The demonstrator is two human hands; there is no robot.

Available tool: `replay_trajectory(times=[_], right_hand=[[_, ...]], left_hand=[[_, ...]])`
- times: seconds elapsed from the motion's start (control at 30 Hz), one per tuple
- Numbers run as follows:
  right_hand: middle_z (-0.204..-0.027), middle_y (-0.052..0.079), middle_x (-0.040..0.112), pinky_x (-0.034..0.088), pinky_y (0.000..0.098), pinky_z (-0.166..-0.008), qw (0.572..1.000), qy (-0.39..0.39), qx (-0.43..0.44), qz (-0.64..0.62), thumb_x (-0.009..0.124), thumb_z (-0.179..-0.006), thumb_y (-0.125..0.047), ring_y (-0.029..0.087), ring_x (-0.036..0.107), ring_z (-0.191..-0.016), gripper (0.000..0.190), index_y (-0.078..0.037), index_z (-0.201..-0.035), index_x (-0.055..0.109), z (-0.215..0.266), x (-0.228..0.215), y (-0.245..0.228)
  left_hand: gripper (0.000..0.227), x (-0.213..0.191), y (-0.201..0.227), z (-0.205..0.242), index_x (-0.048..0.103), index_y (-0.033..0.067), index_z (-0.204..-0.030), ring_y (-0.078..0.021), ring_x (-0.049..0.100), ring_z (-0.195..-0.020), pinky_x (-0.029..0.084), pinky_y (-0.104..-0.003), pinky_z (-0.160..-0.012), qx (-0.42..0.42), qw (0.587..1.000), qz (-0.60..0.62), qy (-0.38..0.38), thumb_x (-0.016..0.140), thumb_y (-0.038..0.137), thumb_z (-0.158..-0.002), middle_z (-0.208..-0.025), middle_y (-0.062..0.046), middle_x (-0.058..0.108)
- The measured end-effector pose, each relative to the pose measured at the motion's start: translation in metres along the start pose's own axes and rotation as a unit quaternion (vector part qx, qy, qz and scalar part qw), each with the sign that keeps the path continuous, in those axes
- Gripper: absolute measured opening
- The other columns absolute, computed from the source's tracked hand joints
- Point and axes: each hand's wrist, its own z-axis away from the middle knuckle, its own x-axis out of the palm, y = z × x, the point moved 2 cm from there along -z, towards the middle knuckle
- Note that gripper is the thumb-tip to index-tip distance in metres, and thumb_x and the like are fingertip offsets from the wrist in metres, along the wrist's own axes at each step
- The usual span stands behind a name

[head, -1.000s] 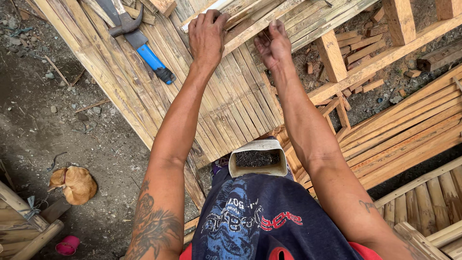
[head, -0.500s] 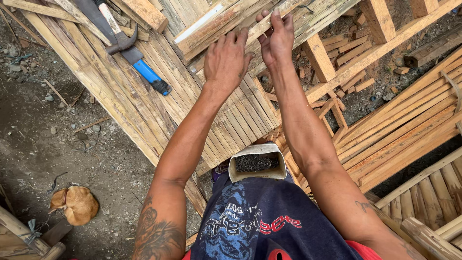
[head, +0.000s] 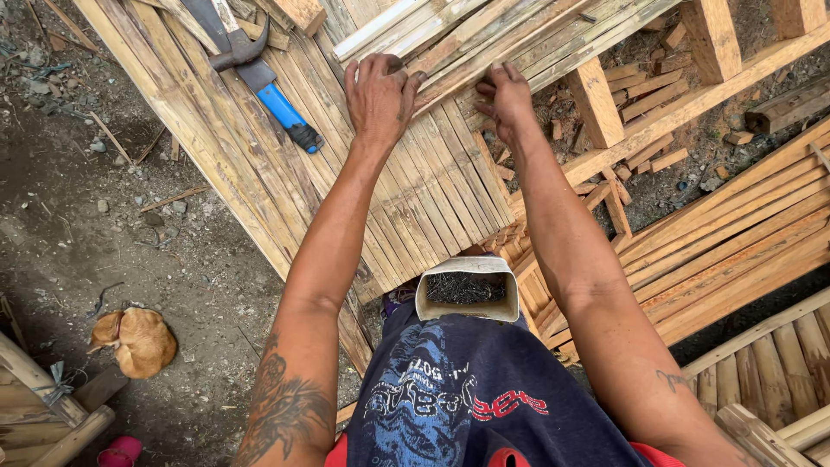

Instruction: The person aligns thin wooden planks on a wooden frame and hammers nails to secure them. The person repeatedly picks up nails from a container and uses a hammer to drive them into the planks, working along the length of the frame.

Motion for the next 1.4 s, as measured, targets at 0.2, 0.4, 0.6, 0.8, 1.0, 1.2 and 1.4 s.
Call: replay_trajectory(times=[0.2,0.4,0.6,0.8,1.0,1.2,1.4], right_hand=[[-0.144,0.021,0.054,0.062,0.0441,-0.088,0.994,0.091,-0.057,0.038,0.054,-0.104,-0.032,0.035,0.062,-0.125,0.069,-0.005,-0.156,0.017,-0.005,0.011,0.009],[-0.150,0.021,0.044,0.063,0.0444,-0.092,0.988,0.117,-0.075,0.073,0.053,-0.103,-0.036,0.034,0.055,-0.129,0.071,-0.009,-0.159,0.018,-0.009,0.013,0.001],[-0.147,0.022,0.052,0.064,0.0464,-0.095,0.990,0.108,-0.075,0.046,0.054,-0.103,-0.034,0.034,0.059,-0.128,0.062,-0.006,-0.154,0.032,-0.017,0.004,0.003],[-0.148,0.021,0.051,0.063,0.0438,-0.097,0.991,0.096,-0.079,0.056,0.053,-0.106,-0.031,0.031,0.060,-0.128,0.058,-0.005,-0.153,0.034,-0.017,0.003,0.002],[-0.123,0.012,0.049,0.058,0.0396,-0.086,0.910,0.257,-0.238,0.221,0.060,-0.102,-0.017,0.024,0.058,-0.104,0.062,-0.009,-0.154,0.027,-0.001,0.005,-0.011],[-0.120,0.008,0.052,0.056,0.0390,-0.095,0.776,0.127,-0.451,0.422,0.063,-0.107,-0.011,0.019,0.057,-0.111,0.045,-0.015,-0.150,0.050,0.006,0.031,-0.021],[-0.115,0.009,0.060,0.060,0.0348,-0.089,0.798,0.089,-0.441,0.400,0.062,-0.107,-0.016,0.018,0.066,-0.104,0.037,-0.011,-0.142,0.052,-0.019,0.054,-0.034]], left_hand=[[0.047,0.034,-0.030,-0.033,0.067,0.0061,-0.127,-0.0294,0.058,-0.109,0.043,-0.045,-0.096,0.027,0.993,-0.077,0.090,0.075,0.008,-0.081,-0.117,-0.014,0.062],[0.026,0.049,-0.044,-0.042,0.064,0.0057,-0.121,-0.0248,0.060,-0.101,0.047,-0.043,-0.093,0.075,0.988,-0.102,0.090,0.067,0.006,-0.095,-0.108,-0.011,0.060],[0.018,0.027,-0.029,-0.041,0.064,0.0055,-0.117,-0.0236,0.058,-0.095,0.048,-0.043,-0.086,0.016,0.999,-0.015,0.025,0.063,0.016,-0.102,-0.104,-0.012,0.058],[0.033,0.004,-0.027,-0.042,0.064,0.0132,-0.124,-0.0272,0.054,-0.107,0.045,-0.044,-0.089,0.061,0.991,-0.024,0.120,0.077,0.020,-0.094,-0.118,-0.008,0.056],[0.063,0.010,-0.034,-0.052,0.058,0.0109,-0.138,-0.0286,0.054,-0.115,0.044,-0.048,-0.098,0.057,0.984,-0.052,0.158,0.084,0.025,-0.083,-0.124,-0.010,0.057],[0.056,0.020,-0.038,-0.065,0.060,0.0085,-0.131,-0.0315,0.056,-0.112,0.047,-0.049,-0.097,0.017,0.998,-0.042,0.051,0.085,0.029,-0.085,-0.118,-0.016,0.059],[0.051,0.022,-0.039,-0.084,0.056,0.0039,-0.132,-0.0292,0.064,-0.094,0.057,-0.044,-0.081,-0.020,0.985,-0.023,-0.171,0.079,0.023,-0.090,-0.111,-0.019,0.062]])
